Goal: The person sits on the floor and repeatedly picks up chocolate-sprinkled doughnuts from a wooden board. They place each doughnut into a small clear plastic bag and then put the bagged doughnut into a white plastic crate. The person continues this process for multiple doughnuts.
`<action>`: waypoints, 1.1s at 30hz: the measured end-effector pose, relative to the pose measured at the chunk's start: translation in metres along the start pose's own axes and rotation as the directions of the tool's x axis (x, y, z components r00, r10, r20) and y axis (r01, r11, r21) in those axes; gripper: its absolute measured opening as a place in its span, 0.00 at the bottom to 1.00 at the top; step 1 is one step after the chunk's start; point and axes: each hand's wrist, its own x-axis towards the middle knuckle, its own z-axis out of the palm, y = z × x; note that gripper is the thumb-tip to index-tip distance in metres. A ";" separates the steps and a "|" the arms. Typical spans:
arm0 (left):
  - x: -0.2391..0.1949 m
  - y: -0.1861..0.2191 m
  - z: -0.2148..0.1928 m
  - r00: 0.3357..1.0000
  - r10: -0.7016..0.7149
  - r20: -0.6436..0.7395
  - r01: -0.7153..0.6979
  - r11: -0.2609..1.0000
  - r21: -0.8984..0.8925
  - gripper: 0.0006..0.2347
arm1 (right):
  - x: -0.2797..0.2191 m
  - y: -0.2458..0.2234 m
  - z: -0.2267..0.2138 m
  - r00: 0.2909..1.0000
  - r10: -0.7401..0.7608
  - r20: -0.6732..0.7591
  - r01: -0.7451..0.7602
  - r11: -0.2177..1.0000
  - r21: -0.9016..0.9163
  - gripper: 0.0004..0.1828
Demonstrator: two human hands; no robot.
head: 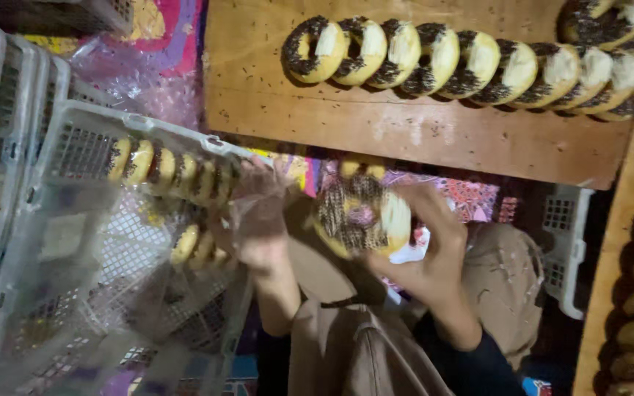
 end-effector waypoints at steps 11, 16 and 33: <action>-0.080 -0.135 0.129 0.998 -0.049 0.031 0.048 0.998 0.027 0.28 | -0.083 -0.036 -0.041 0.994 0.024 -0.104 -0.032 0.997 -0.071 0.34; -0.101 -0.140 0.134 0.985 -0.107 -0.133 0.126 0.980 0.152 0.31 | -0.105 -0.035 -0.062 0.989 -0.119 0.083 0.131 0.977 -0.165 0.44; -0.165 -0.126 0.088 0.879 -0.103 -0.465 0.360 0.783 0.508 0.22 | -0.152 0.004 -0.079 0.983 0.132 -0.126 -0.083 0.938 0.338 0.10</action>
